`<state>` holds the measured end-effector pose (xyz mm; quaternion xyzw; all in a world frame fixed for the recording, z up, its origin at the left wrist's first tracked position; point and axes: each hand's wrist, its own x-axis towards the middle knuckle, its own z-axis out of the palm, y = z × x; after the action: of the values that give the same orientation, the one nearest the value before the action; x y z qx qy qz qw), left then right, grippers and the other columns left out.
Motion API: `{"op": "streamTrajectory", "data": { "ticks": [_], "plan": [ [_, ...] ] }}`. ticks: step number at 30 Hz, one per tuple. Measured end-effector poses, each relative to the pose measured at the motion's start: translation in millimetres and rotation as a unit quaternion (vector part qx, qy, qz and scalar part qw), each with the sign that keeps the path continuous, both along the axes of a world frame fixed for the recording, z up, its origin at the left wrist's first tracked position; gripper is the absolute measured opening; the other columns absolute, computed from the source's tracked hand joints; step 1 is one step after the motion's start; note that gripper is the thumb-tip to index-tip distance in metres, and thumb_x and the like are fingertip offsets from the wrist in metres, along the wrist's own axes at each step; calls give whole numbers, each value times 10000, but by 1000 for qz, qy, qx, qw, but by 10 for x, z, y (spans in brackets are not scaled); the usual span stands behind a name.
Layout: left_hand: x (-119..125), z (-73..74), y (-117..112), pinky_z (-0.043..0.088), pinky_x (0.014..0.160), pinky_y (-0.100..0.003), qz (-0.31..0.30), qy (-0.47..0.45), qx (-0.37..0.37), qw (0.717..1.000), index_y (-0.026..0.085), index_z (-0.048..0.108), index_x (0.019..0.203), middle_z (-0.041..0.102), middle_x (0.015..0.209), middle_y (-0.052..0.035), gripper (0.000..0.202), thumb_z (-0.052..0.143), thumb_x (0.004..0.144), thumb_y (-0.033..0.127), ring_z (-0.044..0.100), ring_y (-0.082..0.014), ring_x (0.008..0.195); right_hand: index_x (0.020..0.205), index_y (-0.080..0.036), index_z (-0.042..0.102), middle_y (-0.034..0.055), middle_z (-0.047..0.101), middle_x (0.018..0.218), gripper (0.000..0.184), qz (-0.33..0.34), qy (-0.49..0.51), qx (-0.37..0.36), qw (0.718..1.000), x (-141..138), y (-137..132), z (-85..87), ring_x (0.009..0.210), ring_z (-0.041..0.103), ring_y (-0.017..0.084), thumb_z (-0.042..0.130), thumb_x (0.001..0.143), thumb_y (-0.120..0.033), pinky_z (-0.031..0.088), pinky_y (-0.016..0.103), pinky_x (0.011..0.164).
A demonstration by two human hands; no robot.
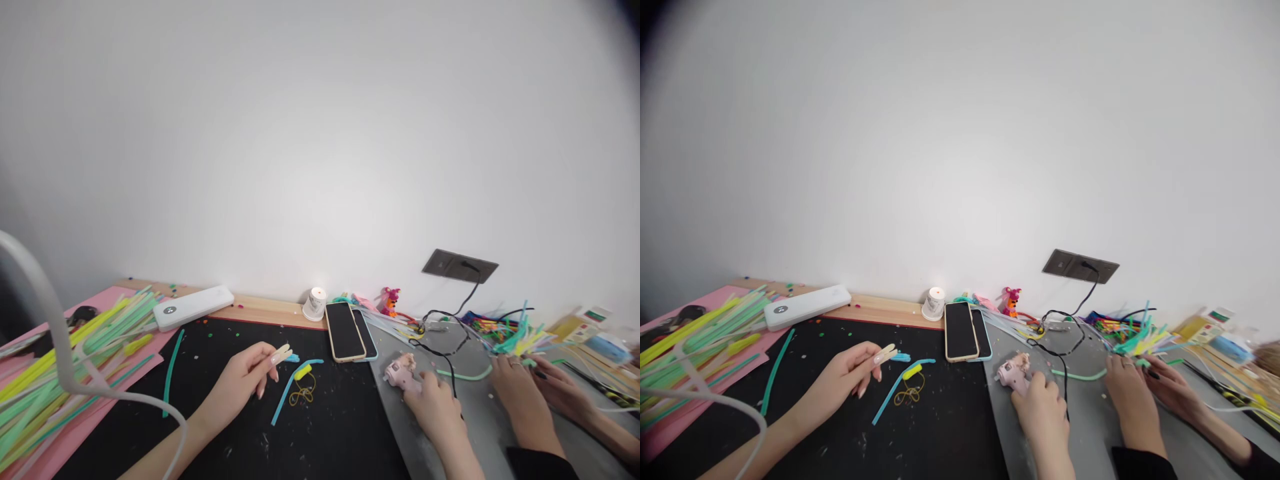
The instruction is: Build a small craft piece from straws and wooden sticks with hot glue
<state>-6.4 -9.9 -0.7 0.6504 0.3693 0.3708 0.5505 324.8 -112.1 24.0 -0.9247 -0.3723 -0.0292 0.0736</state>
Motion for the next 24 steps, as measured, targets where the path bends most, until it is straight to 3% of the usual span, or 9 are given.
{"op": "streamTrajectory", "data": {
  "ticks": [4, 9, 12, 15, 17, 19, 22, 24],
  "plan": [
    [-8, 18, -14, 308, 475, -206, 6, 34, 20, 999, 187, 581, 850, 557, 682, 32, 319, 422, 863, 463, 390, -98, 475, 1124, -106, 507, 229, 557, 1093, 405, -12, 21, -69, 997, -27, 15, -28, 990, 587, 383, 472, 754, -269, 455, 438, 740],
    [-21, -15, -3, 331, 501, -216, 13, 46, 45, 998, 203, 585, 862, 545, 725, 28, 335, 385, 871, 471, 402, -117, 519, 1006, -107, 525, 223, 595, 1025, 297, -14, 29, -62, 998, -80, 92, 31, 964, 602, 378, 396, 809, -288, 448, 451, 736],
    [-21, -37, 14, 355, 535, -223, 24, 47, 53, 997, 203, 589, 875, 473, 615, 45, 338, 402, 861, 484, 430, -134, 540, 996, -119, 536, 207, 628, 959, 295, -5, 38, -2, 999, -45, 93, 63, 901, 621, 351, 391, 813, -300, 453, 411, 703],
    [-13, -51, 33, 401, 559, -242, 36, 30, 36, 998, 190, 598, 941, 459, 582, 42, 366, 433, 838, 500, 485, -159, 570, 1008, -165, 556, 128, 651, 845, 289, 24, 85, 143, 986, -56, 81, 109, 810, 627, 292, 417, 796, -302, 454, 349, 658],
    [-10, -53, 42, 432, 576, -257, 42, 16, 31, 998, 185, 612, 952, 499, 612, 25, 372, 460, 819, 497, 520, -169, 593, 990, -183, 573, 66, 623, 700, 300, 86, 184, 244, 948, -142, 92, 142, 679, 606, 251, 452, 790, -371, 449, 320, 589],
    [-14, -51, 47, 448, 582, -261, 52, 12, 35, 998, 191, 634, 931, 537, 669, 9, 354, 482, 805, 485, 537, -167, 600, 947, -176, 578, 0, 524, 530, 320, 163, 336, 299, 878, -304, 128, 165, 498, 521, 195, 510, 770, -434, 422, 292, 481],
    [-28, -55, 55, 450, 565, -250, 79, 23, 41, 996, 194, 659, 901, 583, 761, -10, 323, 507, 794, 459, 541, -154, 589, 788, -171, 565, -45, 451, 457, 325, 218, 524, 291, 770, -646, 223, 159, 398, 414, 122, 618, 714, -484, 386, 254, 402],
    [-36, -65, 63, 446, 562, -248, 100, 31, 37, 994, 188, 659, 899, 603, 739, -10, 297, 529, 785, 430, 544, -155, 580, 749, -165, 552, -49, 473, 472, 359, 227, 581, 264, 735, -880, 295, 116, 389, 389, 92, 667, 674, -497, 369, 229, 383]
  ]
}}
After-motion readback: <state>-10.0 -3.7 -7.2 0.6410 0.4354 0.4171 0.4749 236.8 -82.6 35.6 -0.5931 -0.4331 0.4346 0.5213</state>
